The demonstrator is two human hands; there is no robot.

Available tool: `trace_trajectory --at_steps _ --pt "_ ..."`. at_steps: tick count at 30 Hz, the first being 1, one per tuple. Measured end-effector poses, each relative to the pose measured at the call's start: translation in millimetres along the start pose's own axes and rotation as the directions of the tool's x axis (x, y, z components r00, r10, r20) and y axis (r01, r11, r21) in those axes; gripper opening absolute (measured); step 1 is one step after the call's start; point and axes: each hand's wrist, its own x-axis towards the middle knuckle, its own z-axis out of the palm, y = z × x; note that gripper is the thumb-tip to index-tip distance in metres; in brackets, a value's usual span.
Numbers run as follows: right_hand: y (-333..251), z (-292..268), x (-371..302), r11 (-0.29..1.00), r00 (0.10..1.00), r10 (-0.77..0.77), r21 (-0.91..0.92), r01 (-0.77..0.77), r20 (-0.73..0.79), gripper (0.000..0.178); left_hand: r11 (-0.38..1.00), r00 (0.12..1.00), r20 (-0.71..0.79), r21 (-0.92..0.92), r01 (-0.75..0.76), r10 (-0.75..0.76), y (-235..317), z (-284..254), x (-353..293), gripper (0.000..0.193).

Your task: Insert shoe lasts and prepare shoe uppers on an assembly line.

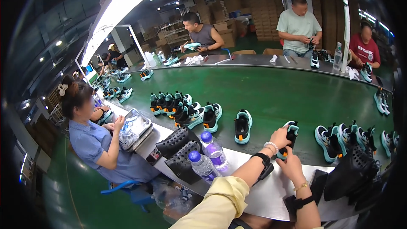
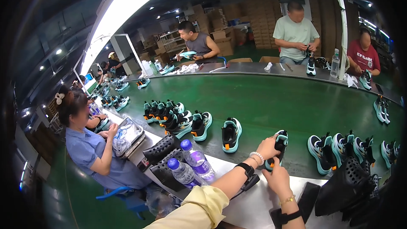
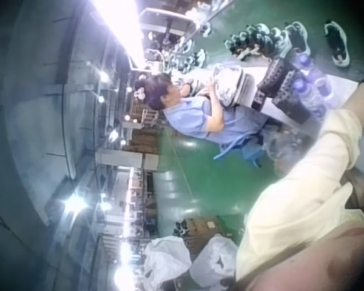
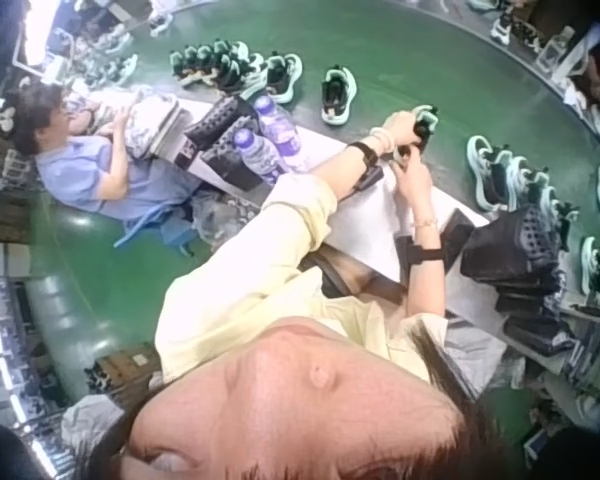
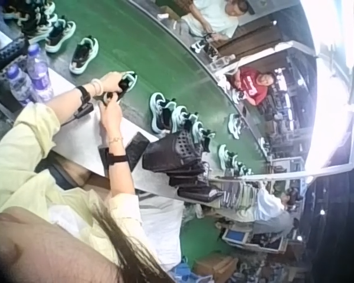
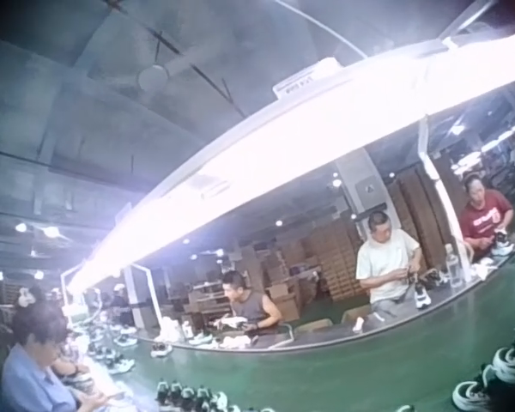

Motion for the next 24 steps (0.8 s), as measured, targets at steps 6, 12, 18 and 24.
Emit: trace_trajectory --at_steps 6,12,18,24 --pt "-50.8 -129.4 -122.5 0.972 0.986 -0.159 0.169 0.165 -0.047 0.045 0.995 0.956 -0.291 -0.084 -0.06 0.033 23.2 0.7 36.7 0.08" --pt "46.7 -278.1 -207.7 0.993 0.511 0.069 0.01 -0.116 -0.857 0.023 0.791 0.833 -0.346 -0.299 -0.533 0.431 134.3 0.4 -1.0 0.036" --pt "265.2 -358.1 -296.4 0.67 0.304 0.124 -0.146 -0.727 -0.945 0.039 0.874 0.879 -0.017 -0.101 -0.475 0.476 160.5 85.9 -10.2 0.037" --pt "275.0 -343.3 -260.3 0.531 0.398 0.501 -0.09 -0.842 -0.769 0.057 0.882 0.873 0.307 0.166 -0.44 0.378 153.1 90.8 -11.7 0.051"
